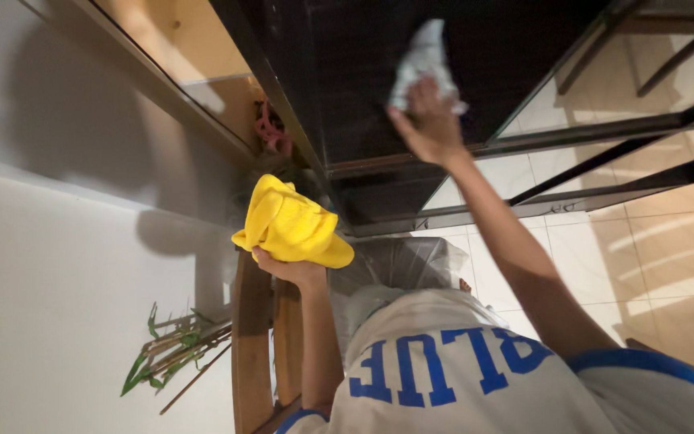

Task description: The person wipes the inside shelves and the exterior glass doors of a dark cabinet using a cloth and a spray bottle.

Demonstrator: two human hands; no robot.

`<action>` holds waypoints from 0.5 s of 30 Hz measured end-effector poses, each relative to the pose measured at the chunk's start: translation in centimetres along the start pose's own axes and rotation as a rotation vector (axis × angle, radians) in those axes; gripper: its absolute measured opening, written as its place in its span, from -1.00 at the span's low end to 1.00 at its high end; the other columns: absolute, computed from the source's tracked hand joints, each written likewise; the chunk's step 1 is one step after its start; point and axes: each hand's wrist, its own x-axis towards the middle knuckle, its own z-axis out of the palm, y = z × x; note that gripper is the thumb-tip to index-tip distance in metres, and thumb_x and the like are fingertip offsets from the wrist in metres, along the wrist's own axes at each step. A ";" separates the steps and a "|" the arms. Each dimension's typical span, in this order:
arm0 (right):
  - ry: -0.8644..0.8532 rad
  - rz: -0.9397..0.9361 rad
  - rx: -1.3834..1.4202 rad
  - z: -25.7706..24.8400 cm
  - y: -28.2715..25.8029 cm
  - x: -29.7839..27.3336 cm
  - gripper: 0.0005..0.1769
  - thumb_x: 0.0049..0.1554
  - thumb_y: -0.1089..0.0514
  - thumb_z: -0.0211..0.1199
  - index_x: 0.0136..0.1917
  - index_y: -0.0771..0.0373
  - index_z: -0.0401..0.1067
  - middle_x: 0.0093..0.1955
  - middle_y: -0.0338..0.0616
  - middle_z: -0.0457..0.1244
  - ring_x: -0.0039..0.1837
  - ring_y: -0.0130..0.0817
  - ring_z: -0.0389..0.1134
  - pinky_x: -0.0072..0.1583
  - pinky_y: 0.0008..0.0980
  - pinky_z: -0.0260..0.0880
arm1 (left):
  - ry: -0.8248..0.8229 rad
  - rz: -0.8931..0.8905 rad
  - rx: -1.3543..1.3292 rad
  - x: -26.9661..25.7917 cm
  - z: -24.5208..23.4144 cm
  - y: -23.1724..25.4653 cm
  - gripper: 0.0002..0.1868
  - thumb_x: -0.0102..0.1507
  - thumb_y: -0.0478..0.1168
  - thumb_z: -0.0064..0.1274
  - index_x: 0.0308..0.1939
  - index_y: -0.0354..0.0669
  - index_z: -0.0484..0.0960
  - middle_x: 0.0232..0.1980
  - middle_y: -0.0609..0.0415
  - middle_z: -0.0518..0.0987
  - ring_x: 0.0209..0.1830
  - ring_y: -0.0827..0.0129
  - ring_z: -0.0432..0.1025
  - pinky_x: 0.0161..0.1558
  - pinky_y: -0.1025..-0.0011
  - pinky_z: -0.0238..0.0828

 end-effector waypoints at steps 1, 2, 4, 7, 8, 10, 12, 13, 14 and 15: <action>-0.002 -0.066 0.001 1.0 -0.9 1.3 0.01 0.31 -0.51 -0.63 0.70 0.27 -0.32 0.74 0.02 -0.46 0.73 -0.16 -0.56 0.64 0.00 -0.57 | 0.009 -0.010 -0.017 0.0 0.3 -0.1 -0.27 0.41 0.32 -0.42 0.46 -0.08 0.24 0.41 -0.02 0.41 0.38 0.12 0.39 0.37 0.11 0.39; -0.014 -0.233 0.186 2.5 -2.6 1.9 0.02 0.33 -0.51 -0.49 0.70 0.31 -0.36 0.74 0.02 -0.46 0.73 -0.18 -0.53 0.64 -0.02 -0.55 | 0.017 -0.019 -0.034 0.1 0.6 -0.2 -0.27 0.41 0.32 -0.43 0.46 -0.08 0.24 0.41 -0.01 0.41 0.38 0.12 0.39 0.37 0.11 0.39; -0.094 -0.422 0.214 4.3 -5.4 1.5 -0.05 0.35 -0.45 -0.39 0.69 0.26 -0.33 0.74 -0.02 -0.43 0.74 -0.16 -0.51 0.64 0.02 -0.56 | 0.026 -0.038 -0.026 0.3 0.9 -0.4 -0.26 0.39 0.33 -0.44 0.44 -0.08 0.25 0.40 -0.02 0.41 0.37 0.13 0.40 0.35 0.11 0.39; -0.143 -0.500 0.038 5.5 -6.3 -3.7 -0.15 0.32 -0.38 -0.43 0.68 0.12 -0.24 0.74 -0.06 -0.41 0.73 -0.14 -0.50 0.62 0.10 -0.57 | 0.031 -0.010 -0.026 0.4 1.1 -0.4 -0.25 0.39 0.32 -0.43 0.45 -0.11 0.26 0.41 -0.02 0.41 0.37 0.13 0.40 0.36 0.12 0.39; -0.134 -0.526 0.026 5.1 -5.6 -4.6 -0.16 0.31 -0.37 -0.42 0.68 0.10 -0.22 0.74 -0.06 -0.40 0.73 -0.14 -0.50 0.61 0.12 -0.57 | 0.028 0.006 -0.032 0.5 1.2 -0.5 -0.25 0.39 0.31 -0.42 0.45 -0.12 0.26 0.41 -0.03 0.41 0.38 0.13 0.40 0.37 0.12 0.39; -0.056 -0.453 -0.046 3.4 -3.0 -6.4 -0.12 0.30 -0.38 -0.43 0.69 0.14 -0.23 0.74 -0.08 -0.40 0.74 -0.17 -0.48 0.62 0.14 -0.57 | 0.014 0.027 0.000 0.4 0.7 -0.3 -0.26 0.41 0.32 -0.42 0.45 -0.12 0.26 0.40 -0.04 0.42 0.37 0.12 0.40 0.36 0.12 0.39; -0.029 -0.349 -0.068 1.7 -2.4 -6.1 -0.11 0.29 -0.39 -0.44 0.69 0.15 -0.24 0.74 -0.10 -0.40 0.74 -0.20 -0.48 0.62 0.13 -0.56 | -0.007 0.029 0.009 0.9 0.3 -0.4 -0.26 0.42 0.33 -0.42 0.44 -0.13 0.26 0.38 -0.04 0.43 0.36 0.13 0.41 0.34 0.12 0.41; -0.049 -0.276 -0.050 0.8 -2.4 -5.4 -0.13 0.30 -0.39 -0.45 0.68 0.14 -0.25 0.73 -0.09 -0.41 0.73 -0.20 -0.48 0.61 0.11 -0.56 | -0.015 0.011 0.006 0.8 0.0 -0.3 -0.25 0.41 0.34 -0.43 0.44 -0.12 0.27 0.37 -0.04 0.43 0.35 0.14 0.41 0.33 0.13 0.41; -0.068 -0.202 -0.032 -0.2 -2.5 -4.8 -0.14 0.30 -0.39 -0.45 0.68 0.13 -0.26 0.72 -0.09 -0.42 0.72 -0.21 -0.49 0.60 0.09 -0.56 | -0.024 -0.006 0.004 0.7 -0.2 -0.2 -0.24 0.40 0.34 -0.44 0.44 -0.12 0.27 0.37 -0.04 0.43 0.35 0.14 0.41 0.32 0.13 0.42; -0.118 -0.186 -0.024 -0.2 -3.4 -4.2 -0.13 0.30 -0.39 -0.41 0.67 0.17 -0.27 0.72 -0.06 -0.43 0.70 -0.14 -0.52 0.59 0.08 -0.57 | 0.000 -0.031 -0.026 0.6 -0.5 -0.4 -0.26 0.40 0.33 -0.44 0.44 -0.10 0.26 0.37 -0.03 0.43 0.35 0.15 0.41 0.32 0.14 0.42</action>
